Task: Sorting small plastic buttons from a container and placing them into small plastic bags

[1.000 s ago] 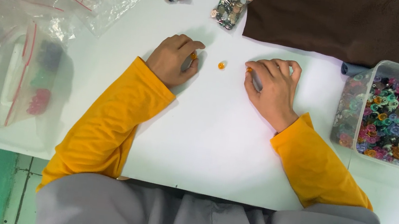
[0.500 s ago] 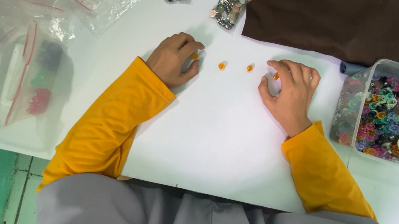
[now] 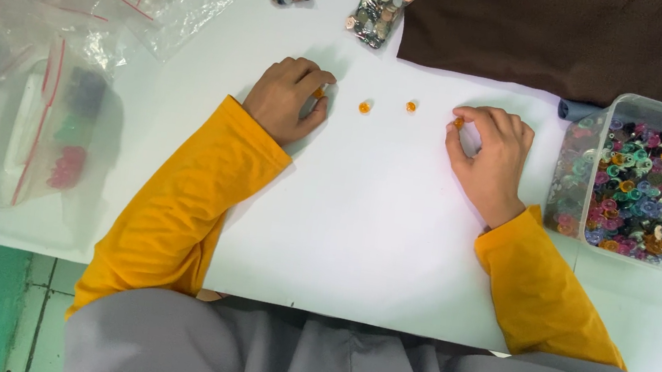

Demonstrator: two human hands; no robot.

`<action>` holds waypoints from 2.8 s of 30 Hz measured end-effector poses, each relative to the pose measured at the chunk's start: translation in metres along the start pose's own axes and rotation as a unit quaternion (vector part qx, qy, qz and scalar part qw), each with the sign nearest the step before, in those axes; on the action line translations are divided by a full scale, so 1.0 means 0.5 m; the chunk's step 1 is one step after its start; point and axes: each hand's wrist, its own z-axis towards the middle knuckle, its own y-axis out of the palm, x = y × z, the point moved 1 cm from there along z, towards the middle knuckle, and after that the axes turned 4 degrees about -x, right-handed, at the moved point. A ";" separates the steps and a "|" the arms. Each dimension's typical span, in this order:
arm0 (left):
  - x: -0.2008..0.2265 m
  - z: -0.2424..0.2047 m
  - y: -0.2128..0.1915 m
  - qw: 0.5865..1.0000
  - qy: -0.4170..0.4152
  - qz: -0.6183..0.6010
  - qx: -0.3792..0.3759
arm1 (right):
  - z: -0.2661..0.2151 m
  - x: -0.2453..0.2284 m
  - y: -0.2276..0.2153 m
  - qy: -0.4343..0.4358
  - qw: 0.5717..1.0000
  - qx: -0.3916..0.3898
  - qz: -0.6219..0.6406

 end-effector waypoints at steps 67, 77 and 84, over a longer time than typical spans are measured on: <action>0.645 0.460 0.283 0.986 0.137 -0.088 -0.040 | -0.177 0.260 -0.343 0.222 0.947 -0.229 0.034; 0.657 0.462 0.286 0.984 0.120 -0.129 -0.033 | -0.208 0.286 -0.340 0.184 0.973 -0.083 0.111; 0.631 0.485 0.277 0.960 0.133 -0.186 -0.163 | -0.187 0.258 -0.367 0.168 0.964 -0.053 0.198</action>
